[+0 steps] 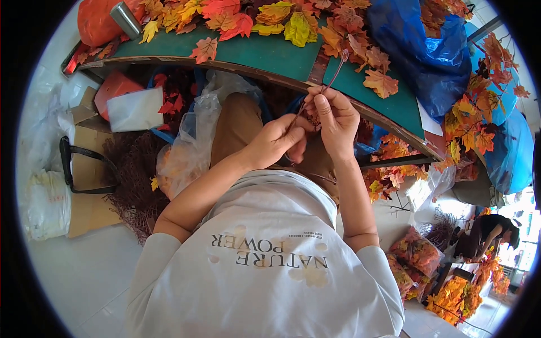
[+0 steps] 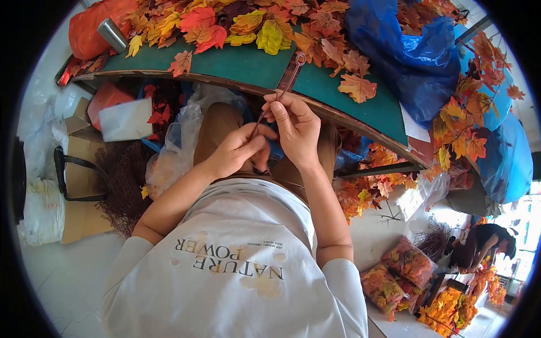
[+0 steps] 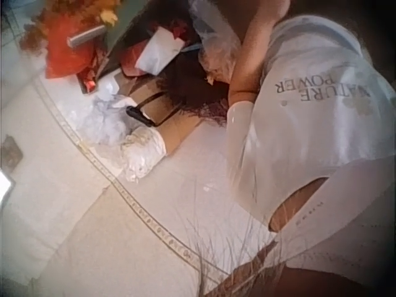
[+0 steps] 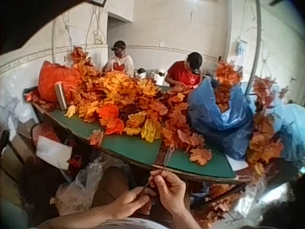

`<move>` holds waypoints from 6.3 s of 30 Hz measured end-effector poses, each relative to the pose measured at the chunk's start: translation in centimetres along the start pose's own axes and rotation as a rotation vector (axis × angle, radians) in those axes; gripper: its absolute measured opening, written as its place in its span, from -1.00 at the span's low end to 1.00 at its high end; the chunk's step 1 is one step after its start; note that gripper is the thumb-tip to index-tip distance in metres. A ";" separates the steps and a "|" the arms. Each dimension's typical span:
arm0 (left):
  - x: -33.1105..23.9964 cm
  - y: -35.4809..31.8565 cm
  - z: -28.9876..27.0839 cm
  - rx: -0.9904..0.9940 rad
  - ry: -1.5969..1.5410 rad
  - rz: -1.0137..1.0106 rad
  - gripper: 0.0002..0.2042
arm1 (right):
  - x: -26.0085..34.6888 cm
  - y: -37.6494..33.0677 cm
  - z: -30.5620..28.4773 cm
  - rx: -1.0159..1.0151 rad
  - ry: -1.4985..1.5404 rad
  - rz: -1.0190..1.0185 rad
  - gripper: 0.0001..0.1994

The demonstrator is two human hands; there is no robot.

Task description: Attaching colorful artificial maple leaves to a plastic branch stem.

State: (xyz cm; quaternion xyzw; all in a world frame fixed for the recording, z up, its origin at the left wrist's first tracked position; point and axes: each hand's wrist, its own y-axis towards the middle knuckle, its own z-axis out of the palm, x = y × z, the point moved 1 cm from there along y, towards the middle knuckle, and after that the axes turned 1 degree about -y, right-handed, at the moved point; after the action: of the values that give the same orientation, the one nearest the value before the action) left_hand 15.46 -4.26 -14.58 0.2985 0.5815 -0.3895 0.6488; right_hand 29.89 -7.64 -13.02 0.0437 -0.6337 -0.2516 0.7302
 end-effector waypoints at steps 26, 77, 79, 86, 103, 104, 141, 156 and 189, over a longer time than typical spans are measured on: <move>3.7 0.2 -0.4 0.410 -1.034 0.265 -0.82 | -2.7 4.4 0.0 0.805 0.288 0.241 -0.78; -1.4 14.2 -11.6 -0.391 -0.792 0.283 -0.91 | -4.6 28.7 -11.9 0.111 -1.055 0.079 -0.69; -1.4 14.1 -11.6 -0.377 -0.808 0.305 -0.90 | -3.0 27.4 -11.0 0.011 -0.984 0.089 -0.61; -2.6 12.6 -10.4 -0.395 -0.873 0.264 -0.91 | 1.8 20.4 -6.4 0.177 -0.257 0.093 -0.38; -3.3 10.0 -5.7 -0.154 -0.855 0.034 -0.93 | -2.0 8.7 -2.6 0.226 0.916 0.472 -0.70; -3.5 9.8 -5.7 -0.130 -0.849 0.058 -0.94 | -1.9 8.5 -2.6 0.223 0.871 0.481 -0.70; -4.3 9.2 -3.6 -0.496 -0.498 0.159 -0.87 | -4.0 3.7 -2.7 -0.487 0.304 0.176 -0.92; -4.9 9.7 -2.7 -0.362 -0.495 0.131 -0.83 | -2.0 5.6 -1.7 -0.447 0.691 0.385 -0.86; -3.3 10.0 -4.1 -0.320 -0.476 0.181 -0.82 | -2.5 5.8 -1.7 -0.401 0.466 0.291 -0.82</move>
State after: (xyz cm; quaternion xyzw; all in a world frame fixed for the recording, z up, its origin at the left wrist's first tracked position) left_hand 21.76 4.84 -12.54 0.1433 0.4382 -0.2927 0.8377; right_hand 33.11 -1.92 -13.39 -0.1351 -0.3874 -0.2477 0.8777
